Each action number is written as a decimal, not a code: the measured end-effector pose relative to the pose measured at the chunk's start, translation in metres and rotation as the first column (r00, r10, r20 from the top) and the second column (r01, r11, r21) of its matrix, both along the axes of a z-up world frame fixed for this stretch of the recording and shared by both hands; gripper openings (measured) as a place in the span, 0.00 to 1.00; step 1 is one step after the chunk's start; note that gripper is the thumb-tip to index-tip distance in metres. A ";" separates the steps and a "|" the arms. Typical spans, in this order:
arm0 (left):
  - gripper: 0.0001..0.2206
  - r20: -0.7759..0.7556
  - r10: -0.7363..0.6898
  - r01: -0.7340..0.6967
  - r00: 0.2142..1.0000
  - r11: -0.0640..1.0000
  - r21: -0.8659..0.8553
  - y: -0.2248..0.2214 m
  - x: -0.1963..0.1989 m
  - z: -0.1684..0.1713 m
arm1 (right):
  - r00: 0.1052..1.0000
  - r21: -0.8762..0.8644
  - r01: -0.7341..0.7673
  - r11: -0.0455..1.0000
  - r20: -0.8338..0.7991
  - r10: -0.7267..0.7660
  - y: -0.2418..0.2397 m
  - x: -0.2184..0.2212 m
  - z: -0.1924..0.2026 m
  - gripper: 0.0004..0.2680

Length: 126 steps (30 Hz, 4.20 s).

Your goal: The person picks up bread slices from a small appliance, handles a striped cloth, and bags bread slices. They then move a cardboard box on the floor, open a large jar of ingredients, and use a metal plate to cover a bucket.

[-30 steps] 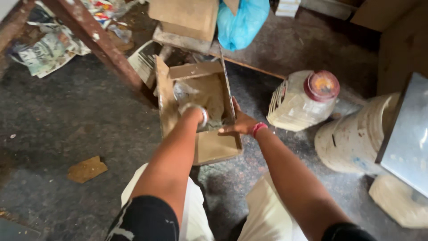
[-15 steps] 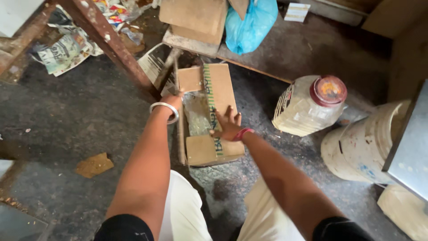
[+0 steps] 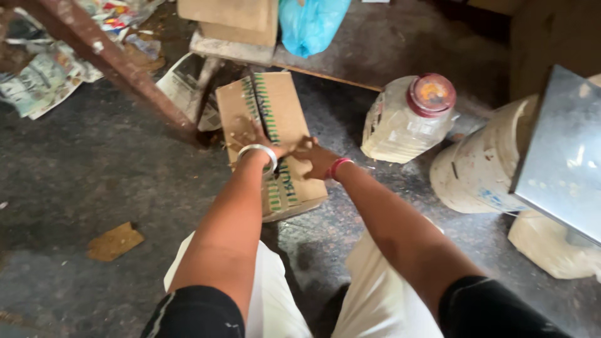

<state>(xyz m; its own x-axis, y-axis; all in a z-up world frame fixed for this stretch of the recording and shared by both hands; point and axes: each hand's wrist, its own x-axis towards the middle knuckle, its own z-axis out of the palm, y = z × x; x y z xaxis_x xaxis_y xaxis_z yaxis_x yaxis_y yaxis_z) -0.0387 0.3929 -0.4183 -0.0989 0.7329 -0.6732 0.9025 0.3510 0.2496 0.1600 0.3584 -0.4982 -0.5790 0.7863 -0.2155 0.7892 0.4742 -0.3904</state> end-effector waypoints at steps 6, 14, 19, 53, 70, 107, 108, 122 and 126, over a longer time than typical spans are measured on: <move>0.69 -0.090 0.091 -0.093 0.992 0.996 -0.010 0.004 0.009 -0.007 | 0.495 0.367 0.779 0.508 0.136 -0.858 0.026 0.080 0.081 0.29; 0.68 -0.115 0.115 -0.120 0.987 0.992 -0.032 0.002 0.008 0.012 | 0.108 0.156 0.986 0.063 -0.301 -0.947 -0.001 0.183 0.095 0.51; 0.65 -0.106 0.086 -0.092 0.991 0.994 -0.050 -0.003 0.005 0.026 | -0.007 0.191 0.976 -0.104 -0.452 -0.892 0.008 0.177 0.076 0.40; 0.60 0.047 -0.139 0.125 0.989 0.967 0.224 0.046 -0.126 -0.078 | 0.707 0.533 0.702 0.472 -0.597 -0.378 0.016 -0.092 0.252 0.38; 0.37 0.692 0.521 -0.679 0.499 0.732 -0.062 0.086 -0.102 -0.244 | -0.124 -0.656 0.519 0.548 -0.692 -0.711 0.076 0.018 0.042 0.28; 0.39 0.756 0.111 -0.359 0.645 0.917 0.172 0.022 -0.003 -0.139 | -0.221 -0.910 0.165 0.380 -0.410 -0.885 -0.061 0.052 0.032 0.28; 0.37 0.712 -0.002 -0.308 0.702 0.901 0.306 0.028 0.001 -0.134 | -0.263 -0.931 0.075 0.356 -0.363 -0.894 -0.063 0.056 0.038 0.29; 0.30 0.887 -0.324 -0.390 0.330 0.809 0.440 0.098 0.101 -0.070 | -0.288 -0.747 0.412 0.521 -0.650 -0.703 -0.040 0.119 0.134 0.28; 0.33 0.792 -0.243 -0.235 0.560 0.870 0.433 0.156 0.150 -0.094 | -0.382 -0.781 0.445 0.438 -0.607 -0.697 0.001 0.158 0.104 0.28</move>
<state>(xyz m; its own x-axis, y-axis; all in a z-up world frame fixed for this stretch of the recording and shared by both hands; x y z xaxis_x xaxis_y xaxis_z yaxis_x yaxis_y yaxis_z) 0.1113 0.5489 -0.5123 0.3071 0.9503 -0.0507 0.2245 -0.0205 0.9742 0.3179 0.3598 -0.3942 0.3960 0.8701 -0.2935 -0.4065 -0.1205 -0.9057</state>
